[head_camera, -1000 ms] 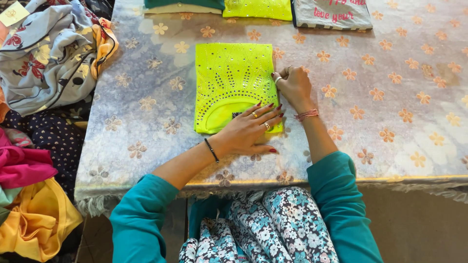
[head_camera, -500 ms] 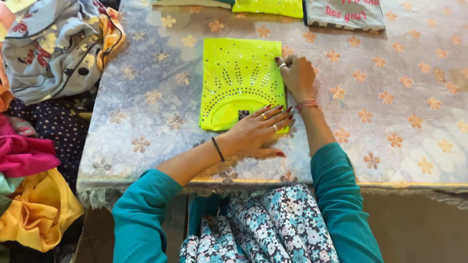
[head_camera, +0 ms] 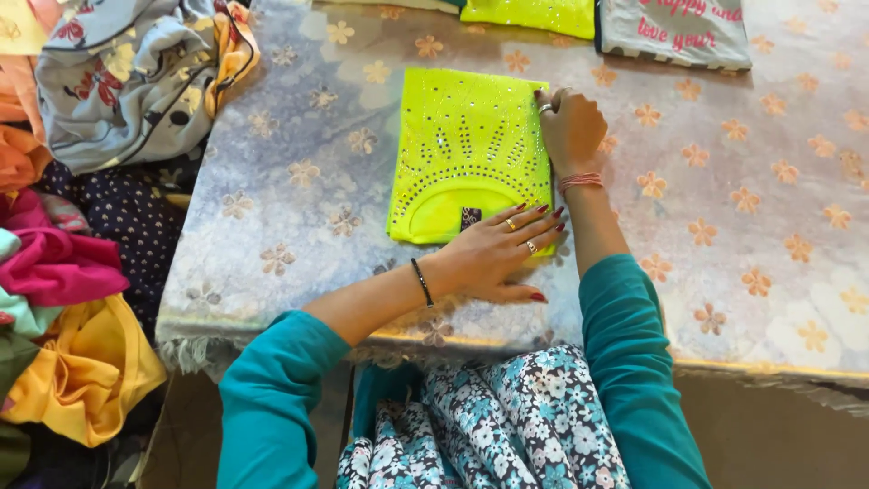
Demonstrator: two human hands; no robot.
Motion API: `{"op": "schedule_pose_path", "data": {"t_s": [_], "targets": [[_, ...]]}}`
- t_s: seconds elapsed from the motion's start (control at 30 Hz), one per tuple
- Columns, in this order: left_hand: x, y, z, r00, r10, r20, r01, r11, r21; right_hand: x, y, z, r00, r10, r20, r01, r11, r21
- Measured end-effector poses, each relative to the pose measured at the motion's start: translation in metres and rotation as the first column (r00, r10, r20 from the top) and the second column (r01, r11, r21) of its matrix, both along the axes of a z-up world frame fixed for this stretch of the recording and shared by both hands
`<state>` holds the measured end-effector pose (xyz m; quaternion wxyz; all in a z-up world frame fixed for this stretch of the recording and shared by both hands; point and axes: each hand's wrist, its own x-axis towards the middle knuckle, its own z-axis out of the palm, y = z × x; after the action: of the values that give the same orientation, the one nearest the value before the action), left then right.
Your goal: The person folds a neon green t-shirt on a table, smoothing it out and stacking it with other folded shirts. They then pick up a black t-shirt, lay it flat, and fold it neatly on the table.
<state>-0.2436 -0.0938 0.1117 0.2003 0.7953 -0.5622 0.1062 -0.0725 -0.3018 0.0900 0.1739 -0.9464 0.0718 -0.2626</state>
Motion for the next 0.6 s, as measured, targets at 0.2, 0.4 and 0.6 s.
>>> {"op": "schedule_pose_path", "data": {"t_s": [0.2,0.4,0.6], "targets": [[0.004,0.003,0.007,0.997,-0.069,-0.047,0.066,0.996,-0.057,0.005,-0.019,-0.008,0.999,-0.018,0.048,0.02,0.999,-0.041],[0.08,0.03,0.027,0.953,0.079,-0.292,-0.244,0.772,-0.587,-0.016,0.012,0.041,0.965,0.139,0.222,-0.189,0.956,0.224],[0.187,0.049,-0.012,0.811,0.572,-0.125,-0.562,0.699,-0.442,-0.021,0.072,-0.021,0.854,0.506,0.121,-0.508,0.861,-0.016]]}}
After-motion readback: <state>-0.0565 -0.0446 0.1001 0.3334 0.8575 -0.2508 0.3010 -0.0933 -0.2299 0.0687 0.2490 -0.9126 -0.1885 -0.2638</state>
